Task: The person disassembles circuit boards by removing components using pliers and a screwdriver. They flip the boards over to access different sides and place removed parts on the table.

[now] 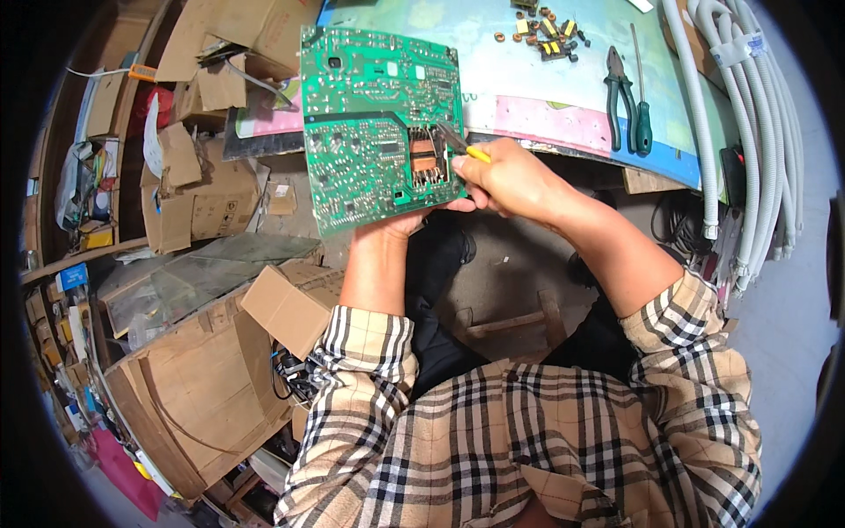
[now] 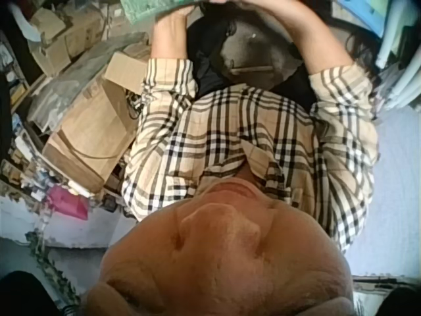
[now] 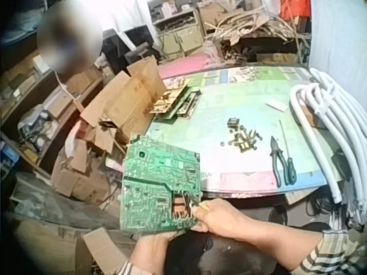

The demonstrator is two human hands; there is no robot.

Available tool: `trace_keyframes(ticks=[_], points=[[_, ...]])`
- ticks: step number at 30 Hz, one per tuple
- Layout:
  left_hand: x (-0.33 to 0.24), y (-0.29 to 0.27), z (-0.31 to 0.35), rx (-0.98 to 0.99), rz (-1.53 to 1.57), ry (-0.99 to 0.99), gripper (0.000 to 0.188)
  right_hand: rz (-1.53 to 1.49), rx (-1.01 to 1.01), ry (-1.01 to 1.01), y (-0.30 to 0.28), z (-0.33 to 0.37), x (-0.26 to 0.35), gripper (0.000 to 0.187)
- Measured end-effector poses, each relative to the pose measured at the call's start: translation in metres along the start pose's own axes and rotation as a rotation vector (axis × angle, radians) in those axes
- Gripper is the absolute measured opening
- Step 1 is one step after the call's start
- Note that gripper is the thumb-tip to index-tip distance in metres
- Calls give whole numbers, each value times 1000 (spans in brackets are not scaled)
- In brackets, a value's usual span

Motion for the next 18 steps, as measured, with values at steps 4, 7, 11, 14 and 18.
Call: trace_keyframes(ticks=[4,7,11,14,18], points=[[6,-14,-2,82,24,-156,84,585,-204,-222,-26,3,11,37],[10,-12,1,67,107,-197,81,779,-304,-381,-24,9,21,37],[14,-15,1,47,111,-203,78,709,-235,-339,-15,12,27,30],[16,-20,2,17,114,-214,78,858,-254,-384,-14,16,28,24],[15,-11,3,-51,-16,-183,73,934,-314,-431,-18,15,20,18]])
Point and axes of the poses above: each hand's wrist, its own z-axis away from the middle knuckle, its own y-axis out of the palm, x = y × z, the point moved 6 cm from there along -z, towards the middle knuckle, and after that the axes turned 14 degrees about -z, right-handed, at the moved point
